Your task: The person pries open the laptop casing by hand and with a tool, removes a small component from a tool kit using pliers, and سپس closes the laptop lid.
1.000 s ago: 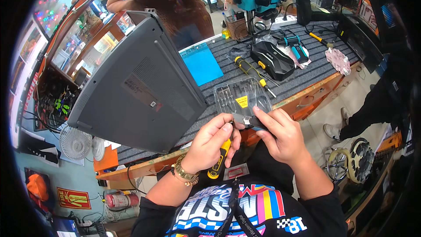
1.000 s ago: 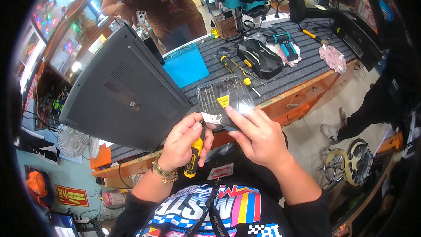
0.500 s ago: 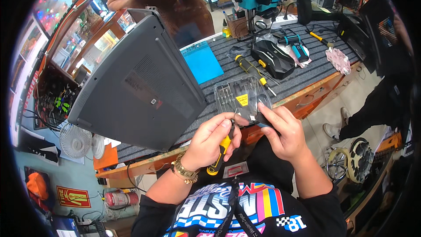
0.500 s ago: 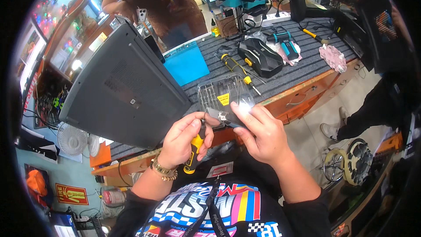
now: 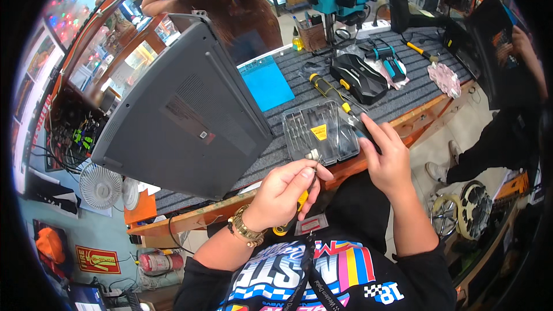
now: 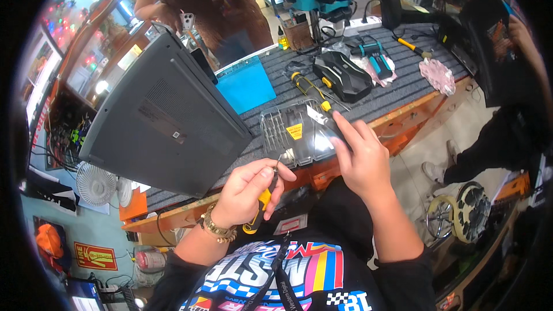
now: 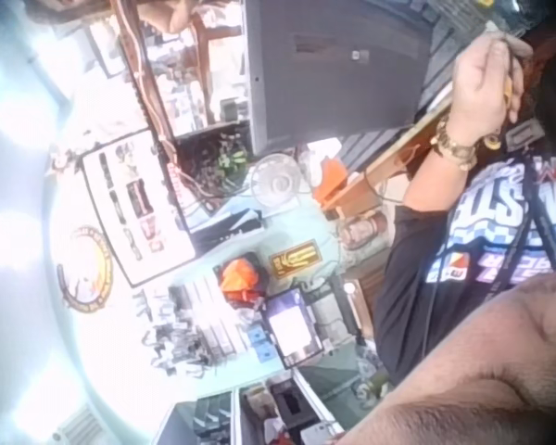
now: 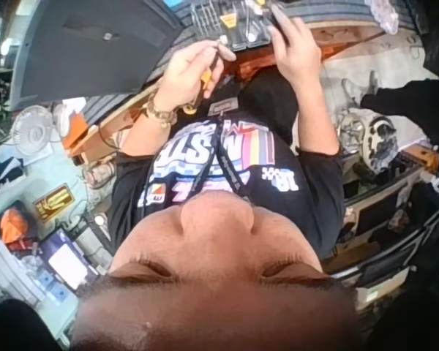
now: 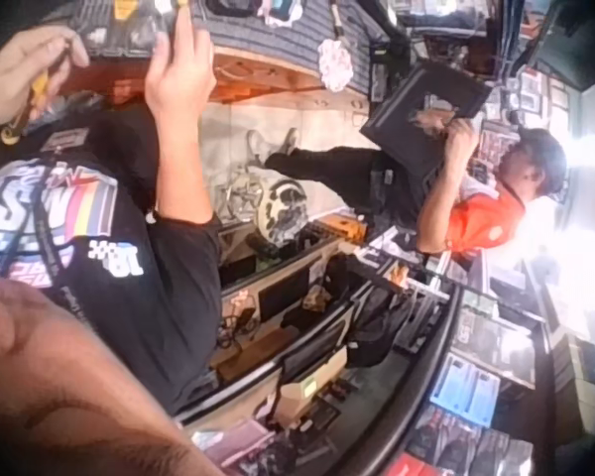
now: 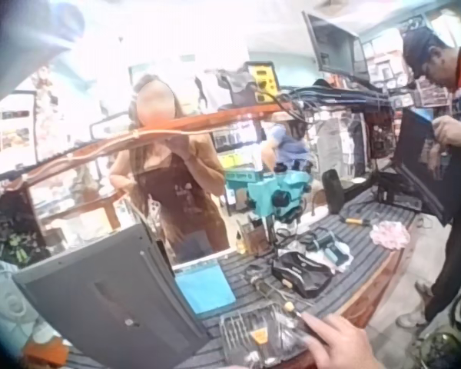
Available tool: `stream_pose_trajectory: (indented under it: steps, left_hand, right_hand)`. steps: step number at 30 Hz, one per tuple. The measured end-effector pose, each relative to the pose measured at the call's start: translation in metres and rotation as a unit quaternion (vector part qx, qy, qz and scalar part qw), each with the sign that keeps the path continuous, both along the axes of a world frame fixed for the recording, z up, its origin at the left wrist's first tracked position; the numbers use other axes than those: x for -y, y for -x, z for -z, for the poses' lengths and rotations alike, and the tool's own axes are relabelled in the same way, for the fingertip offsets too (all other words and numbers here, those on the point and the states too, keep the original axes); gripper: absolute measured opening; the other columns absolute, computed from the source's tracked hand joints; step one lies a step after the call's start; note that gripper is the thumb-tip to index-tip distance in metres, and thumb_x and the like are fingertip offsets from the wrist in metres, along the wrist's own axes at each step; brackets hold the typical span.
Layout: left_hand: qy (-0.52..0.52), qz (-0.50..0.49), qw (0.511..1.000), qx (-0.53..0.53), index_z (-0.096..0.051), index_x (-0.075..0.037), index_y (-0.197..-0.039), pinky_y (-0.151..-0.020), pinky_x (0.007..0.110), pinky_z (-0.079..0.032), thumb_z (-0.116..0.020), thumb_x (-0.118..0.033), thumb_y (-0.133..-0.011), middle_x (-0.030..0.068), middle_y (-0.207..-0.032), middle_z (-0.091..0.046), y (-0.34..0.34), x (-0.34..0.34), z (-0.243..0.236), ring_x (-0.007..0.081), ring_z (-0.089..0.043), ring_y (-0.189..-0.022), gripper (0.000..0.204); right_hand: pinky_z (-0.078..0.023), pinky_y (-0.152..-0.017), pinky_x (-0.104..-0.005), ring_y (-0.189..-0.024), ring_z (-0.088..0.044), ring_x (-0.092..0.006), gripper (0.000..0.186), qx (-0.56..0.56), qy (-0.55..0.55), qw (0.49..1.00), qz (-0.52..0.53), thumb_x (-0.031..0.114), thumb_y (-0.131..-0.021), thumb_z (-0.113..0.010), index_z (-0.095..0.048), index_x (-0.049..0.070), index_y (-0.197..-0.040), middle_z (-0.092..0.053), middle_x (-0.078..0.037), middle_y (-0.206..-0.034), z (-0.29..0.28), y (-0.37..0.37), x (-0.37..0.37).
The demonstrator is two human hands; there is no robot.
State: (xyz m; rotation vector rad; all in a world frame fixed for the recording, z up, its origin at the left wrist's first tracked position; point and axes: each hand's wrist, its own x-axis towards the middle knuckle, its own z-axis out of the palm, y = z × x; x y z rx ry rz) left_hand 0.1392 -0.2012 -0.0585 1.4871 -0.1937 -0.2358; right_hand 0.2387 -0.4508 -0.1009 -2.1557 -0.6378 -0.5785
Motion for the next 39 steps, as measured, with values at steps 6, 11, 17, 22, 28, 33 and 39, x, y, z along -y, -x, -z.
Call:
stream_pose_trajectory:
  steps: [6, 11, 17, 22, 28, 33, 39]
  left_hand:
    - [-0.013, -0.066, 0.998, 0.019, -0.051, 0.001, -0.153, -0.052, 0.024, -0.051, -0.048, -0.021, -0.121, 0.0053, -0.08, -0.064, -0.008, -0.015, -0.006, 0.0099, -0.058, -0.056, 0.039]
    - [-0.08, -0.162, 0.952, 0.247, -0.025, -0.006, -0.171, -0.049, 0.024, -0.047, -0.064, -0.008, -0.112, 0.004, -0.087, -0.062, -0.025, -0.02, -0.047, 0.0072, -0.056, -0.058, 0.07]
    - [0.021, -0.108, 0.965, 0.238, -0.028, -0.008, -0.167, -0.046, 0.026, -0.048, -0.065, -0.012, -0.112, 0.0049, -0.084, -0.058, -0.057, -0.039, -0.103, 0.0107, -0.055, -0.057, 0.067]
    - [0.057, -0.111, 0.964, 0.236, -0.03, -0.008, -0.166, -0.045, 0.027, -0.048, -0.062, -0.017, -0.114, 0.0053, -0.085, -0.057, -0.062, -0.04, -0.115, 0.0119, -0.055, -0.057, 0.061]
    - [0.069, -0.1, 0.967, 0.226, -0.031, -0.008, -0.165, -0.045, 0.027, -0.048, -0.06, -0.017, -0.115, 0.006, -0.085, -0.056, -0.066, -0.045, -0.119, 0.0128, -0.055, -0.057, 0.058]
    - [0.081, -0.108, 0.966, 0.22, -0.032, -0.008, -0.163, -0.045, 0.028, -0.048, -0.06, -0.017, -0.115, 0.0064, -0.085, -0.055, -0.067, -0.045, -0.122, 0.0133, -0.054, -0.057, 0.057]
    - [0.09, -0.097, 0.966, 0.224, -0.032, -0.007, -0.161, -0.044, 0.027, -0.048, -0.061, -0.019, -0.115, 0.0075, -0.085, -0.055, -0.065, -0.048, -0.127, 0.0139, -0.054, -0.058, 0.055]
  right_hand:
    - [-0.058, -0.081, -0.0394, -0.091, -0.069, -0.035, 0.047, -0.005, -0.078, 0.986, -0.147, 0.009, -0.104, -0.072, -0.068, 0.002, -0.151, -0.07, -0.018, -0.106, -0.018, 0.014, -0.009]
    - [-0.055, -0.083, -0.0376, -0.089, -0.067, -0.0314, 0.045, -0.005, -0.133, 0.981, -0.14, 0.013, -0.109, -0.067, -0.067, -0.002, -0.151, -0.07, -0.019, -0.107, -0.01, 0.01, -0.016]
    - [-0.054, -0.081, -0.0372, -0.085, -0.063, -0.0307, 0.046, -0.006, -0.128, 0.975, -0.18, 0.014, -0.109, -0.068, -0.066, -0.002, -0.152, -0.066, -0.017, -0.101, -0.015, 0.02, -0.027]
    - [-0.053, -0.081, -0.0374, -0.085, -0.062, -0.0306, 0.047, -0.005, -0.13, 0.975, -0.181, 0.012, -0.108, -0.069, -0.066, -0.003, -0.152, -0.065, -0.017, -0.101, -0.016, 0.023, -0.024]
    - [-0.054, -0.083, -0.037, -0.088, -0.065, -0.0312, 0.046, 0.003, -0.123, 0.976, -0.18, 0.009, -0.106, -0.068, -0.066, -0.004, -0.15, -0.068, -0.019, -0.105, -0.016, 0.024, -0.02]
    - [-0.055, -0.085, -0.0369, -0.09, -0.067, -0.0316, 0.045, 0.003, -0.126, 0.976, -0.179, 0.009, -0.107, -0.068, -0.066, -0.005, -0.15, -0.07, -0.019, -0.107, -0.017, 0.024, -0.02]
    - [-0.055, -0.086, -0.0368, -0.092, -0.068, -0.0316, 0.045, 0.001, -0.125, 0.976, -0.176, 0.01, -0.107, -0.067, -0.066, -0.004, -0.15, -0.07, -0.02, -0.109, -0.021, 0.023, -0.016]
